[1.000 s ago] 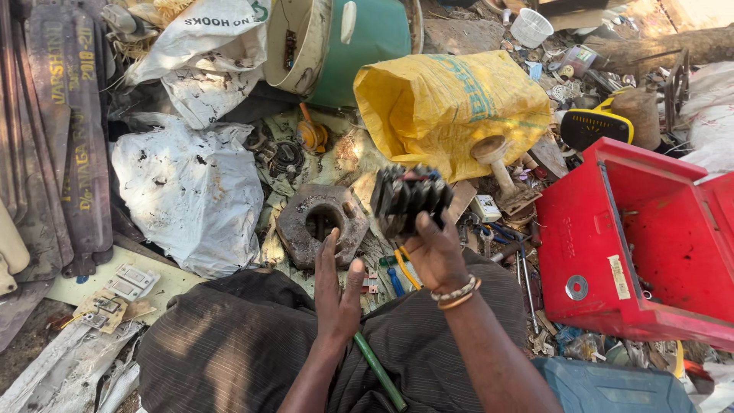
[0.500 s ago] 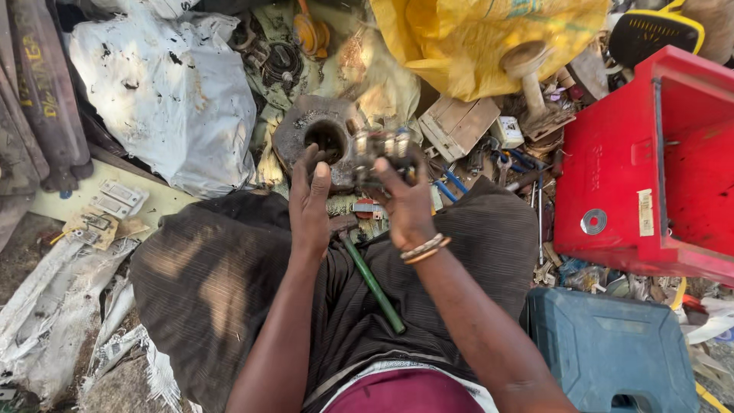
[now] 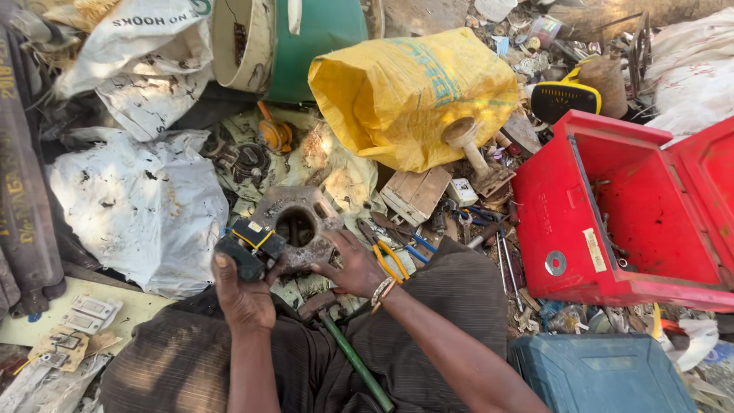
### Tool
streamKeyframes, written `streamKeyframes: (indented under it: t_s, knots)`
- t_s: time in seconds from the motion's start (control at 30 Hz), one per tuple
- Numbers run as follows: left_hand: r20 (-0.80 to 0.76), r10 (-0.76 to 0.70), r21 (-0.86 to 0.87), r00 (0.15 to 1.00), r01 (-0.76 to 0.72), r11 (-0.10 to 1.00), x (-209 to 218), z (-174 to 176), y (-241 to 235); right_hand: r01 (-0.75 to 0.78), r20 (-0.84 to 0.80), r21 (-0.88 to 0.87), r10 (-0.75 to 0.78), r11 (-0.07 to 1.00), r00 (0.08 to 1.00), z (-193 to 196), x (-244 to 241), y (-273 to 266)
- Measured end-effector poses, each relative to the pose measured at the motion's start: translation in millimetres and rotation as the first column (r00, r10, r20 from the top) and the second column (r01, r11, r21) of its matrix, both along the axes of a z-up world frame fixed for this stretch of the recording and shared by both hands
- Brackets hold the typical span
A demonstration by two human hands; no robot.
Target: The person dismantles a small electrical component using a hammer and screwdriver. They strike the component to break it apart, then use the screwdriver to pry and separate internal parts.
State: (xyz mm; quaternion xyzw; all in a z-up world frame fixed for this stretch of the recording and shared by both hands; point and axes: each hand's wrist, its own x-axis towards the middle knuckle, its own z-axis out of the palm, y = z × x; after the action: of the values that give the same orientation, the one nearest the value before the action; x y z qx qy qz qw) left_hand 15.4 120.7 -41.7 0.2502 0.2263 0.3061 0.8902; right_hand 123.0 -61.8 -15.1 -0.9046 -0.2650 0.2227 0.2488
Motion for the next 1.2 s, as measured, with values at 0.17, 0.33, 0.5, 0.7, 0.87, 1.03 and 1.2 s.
streamKeyframes:
  t_s: [0.17, 0.33, 0.5, 0.7, 0.87, 1.03, 1.2]
  knots:
    - [-0.177, 0.045, 0.021, 0.983, -0.042, 0.999, 11.6, -14.9, 2.0, -0.216, 0.001, -0.422, 0.239, 0.881, 0.971, -51.9, 4.6, -27.3]
    - [-0.386, 0.228, 0.025, 0.894, -0.237, 0.971, 16.9, -37.6, 10.8, -0.228, 0.048, -0.517, 0.293, 0.825, 0.955, -90.0, -6.2, -29.2]
    - [-0.437, 0.293, 0.077, 0.85, -0.289, 0.954, 15.6, -52.4, 15.3, -0.248, 0.115, -0.52, 0.355, 0.817, 0.928, -109.8, -2.8, -26.0]
    - [-0.41, 0.313, 0.194, 0.857, -0.253, 0.948, 17.5, -47.8, 9.4, -0.197, 0.13, -0.437, 0.278, 0.878, 0.952, -118.5, -1.4, -35.4]
    - [-0.173, 0.362, 0.471, 0.916, -0.246, 0.847, 16.4, 17.0, 5.9, -0.168, 0.025, -0.481, 0.205, 0.86, 0.978, -98.5, -0.8, -29.7]
    - [-0.017, 0.215, 0.75, 0.977, -0.13, 0.649, 35.5, 116.3, -11.9, 0.075, -0.154, -0.034, -0.08, 0.997, 0.985, -38.2, 3.2, -24.2]
    - [-0.24, 0.02, 0.9, 0.971, 0.215, 0.379, 37.2, 130.2, -80.3, 0.723, -0.653, 0.68, 0.552, 0.123, 0.519, 13.4, 4.1, -54.4]
